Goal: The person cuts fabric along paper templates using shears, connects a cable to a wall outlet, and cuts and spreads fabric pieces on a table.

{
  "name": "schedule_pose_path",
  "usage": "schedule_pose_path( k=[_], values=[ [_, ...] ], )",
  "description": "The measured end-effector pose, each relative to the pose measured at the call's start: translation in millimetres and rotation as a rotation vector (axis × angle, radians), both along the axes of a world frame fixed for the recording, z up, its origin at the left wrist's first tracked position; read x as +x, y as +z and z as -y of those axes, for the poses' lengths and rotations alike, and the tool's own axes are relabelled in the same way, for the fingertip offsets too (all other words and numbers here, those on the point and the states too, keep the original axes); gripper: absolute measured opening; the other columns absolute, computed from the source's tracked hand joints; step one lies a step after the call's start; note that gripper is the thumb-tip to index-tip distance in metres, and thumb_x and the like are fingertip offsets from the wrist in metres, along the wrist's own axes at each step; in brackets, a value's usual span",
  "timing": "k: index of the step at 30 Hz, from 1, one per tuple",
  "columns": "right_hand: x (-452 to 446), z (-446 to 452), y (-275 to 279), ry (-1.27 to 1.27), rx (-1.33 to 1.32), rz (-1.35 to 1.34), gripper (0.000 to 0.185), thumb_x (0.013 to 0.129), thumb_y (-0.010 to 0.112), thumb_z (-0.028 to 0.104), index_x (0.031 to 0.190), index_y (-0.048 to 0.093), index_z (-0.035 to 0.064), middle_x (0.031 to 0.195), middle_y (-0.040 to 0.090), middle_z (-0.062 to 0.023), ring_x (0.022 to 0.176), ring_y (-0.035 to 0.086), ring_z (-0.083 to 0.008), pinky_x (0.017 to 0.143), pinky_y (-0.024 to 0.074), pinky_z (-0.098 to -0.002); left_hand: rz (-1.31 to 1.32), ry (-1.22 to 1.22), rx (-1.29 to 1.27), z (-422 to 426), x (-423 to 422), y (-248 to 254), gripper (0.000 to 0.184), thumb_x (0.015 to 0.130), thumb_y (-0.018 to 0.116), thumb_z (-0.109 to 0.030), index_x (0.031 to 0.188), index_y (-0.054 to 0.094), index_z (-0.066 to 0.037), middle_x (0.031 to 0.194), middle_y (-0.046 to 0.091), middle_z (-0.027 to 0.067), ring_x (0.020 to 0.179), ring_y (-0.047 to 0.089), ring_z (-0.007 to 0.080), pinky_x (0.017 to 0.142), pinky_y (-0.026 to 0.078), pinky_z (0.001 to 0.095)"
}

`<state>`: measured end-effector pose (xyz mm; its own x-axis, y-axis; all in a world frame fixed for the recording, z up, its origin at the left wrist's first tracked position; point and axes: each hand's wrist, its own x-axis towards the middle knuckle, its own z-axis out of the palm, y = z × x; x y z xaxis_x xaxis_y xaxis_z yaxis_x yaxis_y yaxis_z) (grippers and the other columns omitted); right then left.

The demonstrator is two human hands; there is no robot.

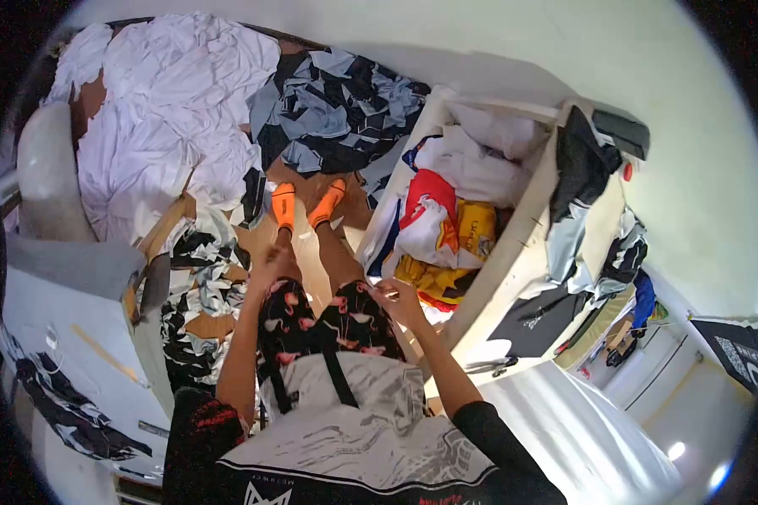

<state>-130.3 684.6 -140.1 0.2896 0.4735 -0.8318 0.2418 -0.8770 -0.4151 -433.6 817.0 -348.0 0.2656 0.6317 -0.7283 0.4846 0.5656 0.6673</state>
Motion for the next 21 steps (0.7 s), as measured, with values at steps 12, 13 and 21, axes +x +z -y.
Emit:
schedule_pose_path(
  k=[12,13,21],
  values=[
    [32,-13,-153,-0.065,0.302,0.871,0.027,0.094,0.076,0.015,0.113,0.069,-0.0015,0.108,0.072,-0.015,0.104,0.069,-0.0291,0.097,0.0514,-0.0403,0.174,-0.079,-0.327,50,77,-95,0.031,0.104,0.066,-0.027,0.12,0.066,0.0,0.104,0.072,0.0089,0.095,0.071,0.0182,0.082,0.055,0.0312],
    [66,-26,-172,-0.02,0.418,1.109,0.03,0.094,0.076,0.016,0.117,0.067,-0.0012,0.112,0.069,-0.0165,0.108,0.066,-0.0326,0.101,0.0489,-0.0422,0.191,-0.109,-0.289,52,79,-107,0.031,0.105,0.066,-0.026,0.12,0.066,0.0,0.103,0.072,0.0091,0.096,0.071,0.0186,0.083,0.055,0.0316],
    [486,58,-285,-1.76,0.499,0.701,0.06,0.106,0.051,0.055,0.136,0.061,0.0043,0.127,0.068,-0.014,0.111,0.067,-0.0262,0.094,0.0554,-0.04,0.157,-0.166,-0.252,48,95,-106,0.025,0.104,0.067,-0.022,0.115,0.067,0.001,0.101,0.074,0.01,0.092,0.071,0.0176,0.082,0.057,0.0319]
  ],
)
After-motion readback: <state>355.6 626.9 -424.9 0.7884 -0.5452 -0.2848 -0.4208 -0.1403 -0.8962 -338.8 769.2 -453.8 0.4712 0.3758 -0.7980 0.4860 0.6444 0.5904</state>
